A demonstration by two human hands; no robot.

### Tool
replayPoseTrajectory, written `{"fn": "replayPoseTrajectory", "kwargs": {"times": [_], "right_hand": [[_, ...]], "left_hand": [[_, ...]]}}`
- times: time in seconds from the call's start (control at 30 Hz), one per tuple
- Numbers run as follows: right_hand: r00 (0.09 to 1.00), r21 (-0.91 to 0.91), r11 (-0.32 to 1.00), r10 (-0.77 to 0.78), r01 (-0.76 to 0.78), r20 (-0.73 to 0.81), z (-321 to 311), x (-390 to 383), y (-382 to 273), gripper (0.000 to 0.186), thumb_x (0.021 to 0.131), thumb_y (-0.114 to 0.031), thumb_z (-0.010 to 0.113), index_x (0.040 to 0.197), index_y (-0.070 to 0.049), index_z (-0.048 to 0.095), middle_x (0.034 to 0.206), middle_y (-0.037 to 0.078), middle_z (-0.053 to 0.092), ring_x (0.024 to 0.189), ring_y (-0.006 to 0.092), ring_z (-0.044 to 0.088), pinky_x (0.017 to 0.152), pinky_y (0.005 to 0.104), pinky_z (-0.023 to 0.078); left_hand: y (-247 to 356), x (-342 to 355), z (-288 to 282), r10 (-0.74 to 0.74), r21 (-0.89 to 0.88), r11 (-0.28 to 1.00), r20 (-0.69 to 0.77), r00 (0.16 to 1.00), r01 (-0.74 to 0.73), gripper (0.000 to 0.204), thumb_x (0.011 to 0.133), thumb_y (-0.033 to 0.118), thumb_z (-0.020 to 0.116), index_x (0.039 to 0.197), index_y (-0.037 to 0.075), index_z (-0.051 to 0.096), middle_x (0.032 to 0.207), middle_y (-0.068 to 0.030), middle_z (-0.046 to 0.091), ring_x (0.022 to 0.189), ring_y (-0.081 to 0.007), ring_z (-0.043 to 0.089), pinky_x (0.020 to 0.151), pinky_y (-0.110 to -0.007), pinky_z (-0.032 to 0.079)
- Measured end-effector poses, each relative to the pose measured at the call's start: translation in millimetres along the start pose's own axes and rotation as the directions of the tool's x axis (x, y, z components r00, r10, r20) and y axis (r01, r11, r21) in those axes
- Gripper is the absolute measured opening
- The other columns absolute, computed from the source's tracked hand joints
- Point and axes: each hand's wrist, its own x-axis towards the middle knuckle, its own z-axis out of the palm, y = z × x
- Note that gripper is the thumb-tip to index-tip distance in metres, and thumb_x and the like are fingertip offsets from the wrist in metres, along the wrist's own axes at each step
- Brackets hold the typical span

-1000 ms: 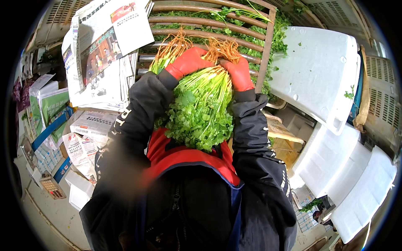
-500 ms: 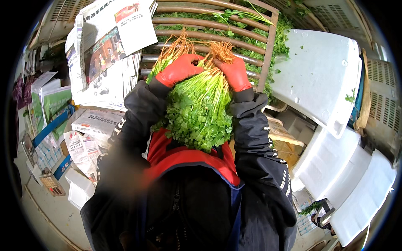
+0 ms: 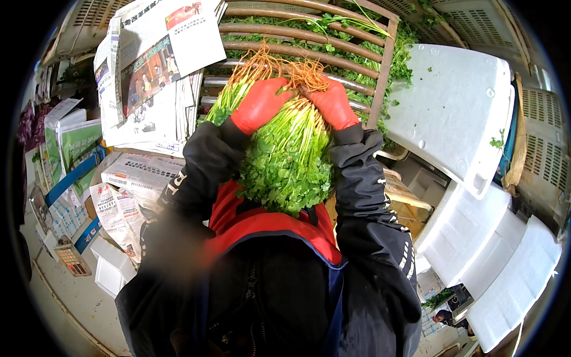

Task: The person removes cilantro from a plastic crate, pulls away debris by hand, organizes the stems into bundles, trims the ends with scissors, and places the bundles into a cardboard box lined with newspaper.

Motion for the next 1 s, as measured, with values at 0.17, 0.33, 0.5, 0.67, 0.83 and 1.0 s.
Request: {"fn": "replayPoseTrajectory", "kwargs": {"times": [0.17, 0.33, 0.5, 0.67, 0.83, 1.0], "right_hand": [[0.999, -0.093, 0.995, -0.045, 0.046, 0.013, 2, -3, -9, 0.033, 0.084, -0.016, 0.069, 0.113, 0.0, 0.062, 0.102, 0.006, 0.069, 0.089, 0.0111, 0.059, 0.081, 0.0272, 0.048], [0.996, -0.169, 0.985, -0.054, 0.042, -0.068, 3, -3, 1, 0.032, 0.084, -0.017, 0.069, 0.111, 0.0, 0.063, 0.099, 0.007, 0.069, 0.086, 0.0117, 0.06, 0.079, 0.0279, 0.048], [0.997, 0.081, 0.996, 0.023, -0.028, 0.068, 3, -7, -23, 0.033, 0.084, -0.019, 0.069, 0.108, 0.002, 0.063, 0.097, 0.005, 0.068, 0.085, 0.0125, 0.06, 0.078, 0.0284, 0.048], [0.999, -0.197, 0.98, 0.038, -0.039, -0.01, 6, -3, -22, 0.032, 0.082, -0.021, 0.069, 0.106, -0.001, 0.065, 0.089, 0.008, 0.069, 0.079, 0.0156, 0.062, 0.075, 0.0309, 0.048], [0.991, -0.397, 0.908, 0.112, -0.133, -0.076, 11, 15, -18, 0.037, 0.074, -0.03, 0.064, 0.096, 0.0, 0.067, 0.076, 0.018, 0.066, 0.072, 0.0335, 0.064, 0.069, 0.0379, 0.049], [0.99, -0.443, 0.888, 0.139, -0.122, 0.006, 6, 42, 9, 0.042, 0.073, -0.036, 0.063, 0.092, 0.001, 0.067, 0.078, 0.022, 0.065, 0.074, 0.0353, 0.063, 0.071, 0.0397, 0.048]], "left_hand": [[8, 3, 2, 0.017, 0.138, 0.99, 0.126, 0.992, -0.035, 0.034, 0.081, 0.024, 0.063, 0.103, -0.001, 0.063, 0.091, -0.0245, 0.063, 0.087, -0.0402, 0.061, 0.078, -0.044, 0.049], [12, -2, -19, -0.086, -0.149, 0.983, 0.135, 0.987, 0.106, 0.031, 0.082, 0.024, 0.061, 0.099, -0.002, 0.064, 0.088, -0.0219, 0.065, 0.084, -0.0377, 0.063, 0.075, -0.043, 0.05], [5, -23, -9, -0.042, -0.063, 0.997, 0.0, 0.999, 0.042, 0.027, 0.085, 0.02, 0.06, 0.101, -0.001, 0.064, 0.09, -0.0195, 0.066, 0.08, -0.0365, 0.063, 0.07, -0.04, 0.05], [19, -37, 13, 0.079, 0.29, 0.956, -0.095, 0.992, -0.049, 0.019, 0.086, 0.014, 0.06, 0.1, 0.004, 0.066, 0.089, -0.0171, 0.066, 0.078, -0.0354, 0.063, 0.067, -0.04, 0.051], [10, -39, -23, 0.181, 0.176, 0.976, -0.341, 0.922, -0.127, 0.021, 0.083, 0.014, 0.064, 0.1, 0.003, 0.066, 0.088, -0.0151, 0.066, 0.082, -0.0326, 0.064, 0.071, -0.037, 0.051], [-24, -38, -58, 0.005, 0.491, 0.85, -0.369, 0.93, 0.191, 0.04, 0.08, 0.026, 0.068, 0.11, 0.001, 0.06, 0.099, -0.0179, 0.064, 0.093, -0.035, 0.06, 0.077, -0.041, 0.048]]}}
